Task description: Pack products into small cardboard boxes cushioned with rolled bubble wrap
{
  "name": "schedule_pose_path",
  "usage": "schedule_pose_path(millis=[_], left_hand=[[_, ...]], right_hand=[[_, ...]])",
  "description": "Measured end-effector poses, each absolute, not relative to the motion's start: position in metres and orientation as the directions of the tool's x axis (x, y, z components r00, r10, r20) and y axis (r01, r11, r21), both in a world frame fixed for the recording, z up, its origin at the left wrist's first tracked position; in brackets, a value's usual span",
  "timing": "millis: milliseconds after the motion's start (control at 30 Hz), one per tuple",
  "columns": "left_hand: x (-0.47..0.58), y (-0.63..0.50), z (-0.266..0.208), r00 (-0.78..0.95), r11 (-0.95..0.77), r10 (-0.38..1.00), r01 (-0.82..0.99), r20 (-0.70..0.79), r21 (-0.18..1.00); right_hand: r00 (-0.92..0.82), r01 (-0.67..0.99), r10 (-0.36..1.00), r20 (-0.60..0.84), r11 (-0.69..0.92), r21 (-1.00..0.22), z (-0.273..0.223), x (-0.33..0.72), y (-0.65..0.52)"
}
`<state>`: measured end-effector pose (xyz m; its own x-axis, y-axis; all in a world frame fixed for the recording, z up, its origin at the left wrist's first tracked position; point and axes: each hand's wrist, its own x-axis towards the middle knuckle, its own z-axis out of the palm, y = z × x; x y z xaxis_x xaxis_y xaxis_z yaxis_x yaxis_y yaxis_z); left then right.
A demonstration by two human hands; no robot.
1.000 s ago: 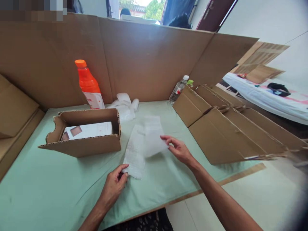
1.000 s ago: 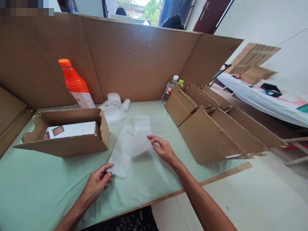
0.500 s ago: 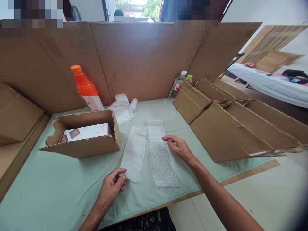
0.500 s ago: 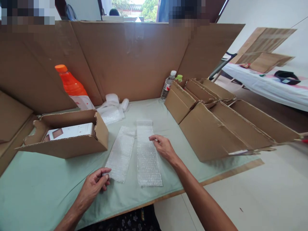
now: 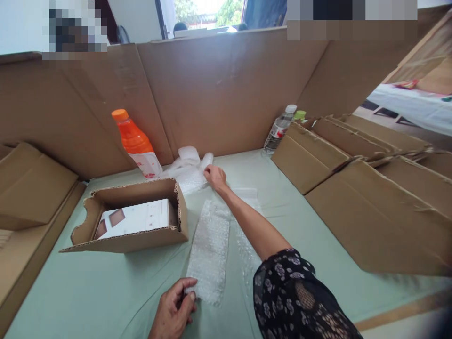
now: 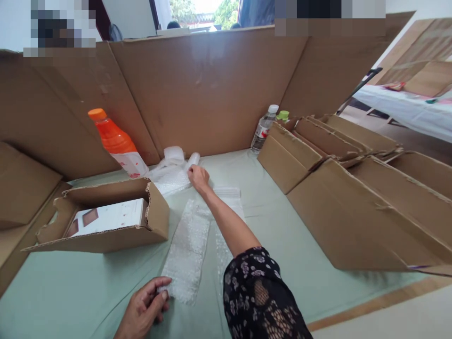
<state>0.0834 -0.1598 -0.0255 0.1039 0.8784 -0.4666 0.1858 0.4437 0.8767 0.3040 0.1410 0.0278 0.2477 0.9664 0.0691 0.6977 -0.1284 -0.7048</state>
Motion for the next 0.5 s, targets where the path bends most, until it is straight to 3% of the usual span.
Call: schedule_pose_path(millis=[267,400,500], left_hand=[[0.073,-0.157,-0.027,0.167,0.48,0.842,0.197,-0.512,0.855],[0.071,-0.156,-0.028,0.174,0.474,0.842,0.214,-0.511,0.854],[0.073,-0.156,-0.024,0.137,0.451,0.862,0.234,-0.488,0.861]], right_hand=[[0.35,0.502,0.913,0.209,0.006,-0.865,0.052,0.385,0.035],[0.528,0.234,0.848,0.049,-0.089,-0.968,0.041,0.427,-0.056],[0.455,0.241,0.875,-0.164,-0.299,-0.923,0.027,0.444,-0.124]])
